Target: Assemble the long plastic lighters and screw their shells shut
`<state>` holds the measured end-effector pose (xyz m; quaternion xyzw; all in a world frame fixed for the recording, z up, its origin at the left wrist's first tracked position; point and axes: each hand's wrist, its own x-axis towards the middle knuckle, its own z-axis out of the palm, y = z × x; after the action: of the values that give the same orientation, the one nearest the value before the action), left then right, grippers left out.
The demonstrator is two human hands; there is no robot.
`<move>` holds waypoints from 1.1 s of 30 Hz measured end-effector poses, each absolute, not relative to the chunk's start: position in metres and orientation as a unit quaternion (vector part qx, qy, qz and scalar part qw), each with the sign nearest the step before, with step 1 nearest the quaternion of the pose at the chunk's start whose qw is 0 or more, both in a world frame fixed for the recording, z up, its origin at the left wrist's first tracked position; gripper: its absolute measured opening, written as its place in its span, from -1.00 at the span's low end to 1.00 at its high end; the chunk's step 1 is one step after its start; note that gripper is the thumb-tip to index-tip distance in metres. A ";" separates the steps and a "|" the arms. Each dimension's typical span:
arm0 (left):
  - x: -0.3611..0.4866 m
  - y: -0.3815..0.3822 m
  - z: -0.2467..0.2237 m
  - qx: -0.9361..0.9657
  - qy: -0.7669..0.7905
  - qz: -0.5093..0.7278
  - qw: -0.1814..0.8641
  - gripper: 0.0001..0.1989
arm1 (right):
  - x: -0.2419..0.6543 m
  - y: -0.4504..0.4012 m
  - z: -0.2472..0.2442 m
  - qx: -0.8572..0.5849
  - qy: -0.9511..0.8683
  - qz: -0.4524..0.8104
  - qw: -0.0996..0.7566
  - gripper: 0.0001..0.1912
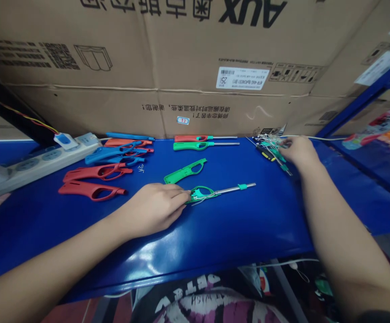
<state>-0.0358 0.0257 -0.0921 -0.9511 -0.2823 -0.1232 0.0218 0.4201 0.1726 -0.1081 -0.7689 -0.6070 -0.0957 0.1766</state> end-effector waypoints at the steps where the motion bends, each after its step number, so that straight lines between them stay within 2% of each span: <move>1: -0.036 0.026 -0.092 -0.953 -0.279 -0.117 0.025 -0.76 | 0.416 0.171 -0.107 -0.777 -0.594 -0.099 0.180 -0.71; 5: -0.035 0.024 -0.089 -0.958 -0.272 -0.088 0.030 -0.74 | 0.400 0.166 -0.107 -0.800 -0.552 -0.111 0.207 -0.57; 10: -0.034 0.020 -0.085 -0.956 -0.285 -0.065 0.028 -0.73 | 0.396 0.167 -0.118 -0.814 -0.540 -0.083 0.199 -0.53; 22: -0.036 0.027 -0.094 -0.956 -0.268 -0.115 0.036 -0.72 | 0.393 0.164 -0.112 -0.813 -0.535 -0.086 0.214 -0.74; 25: -0.035 0.026 -0.094 -0.951 -0.282 -0.126 0.008 -0.74 | 0.387 0.162 -0.103 -0.779 -0.554 -0.100 0.276 -0.81; 28: -0.032 0.023 -0.093 -0.931 -0.323 -0.160 -0.055 -0.78 | 0.363 0.158 -0.091 -0.692 -0.606 -0.087 0.384 -0.85; 30: -0.027 0.021 -0.095 -0.904 -0.360 -0.206 -0.104 -0.72 | 0.334 0.148 -0.087 -0.623 -0.648 -0.013 0.439 -0.80; 33: -0.019 0.020 -0.100 -0.842 -0.400 -0.299 -0.203 -0.52 | 0.279 0.117 -0.086 -0.516 -0.723 0.120 0.443 -0.76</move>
<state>-0.0192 0.0197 -0.1004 -0.8425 -0.3999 -0.2988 -0.2026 0.2794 0.1170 -0.0865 -0.5160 -0.7234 0.1196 0.4428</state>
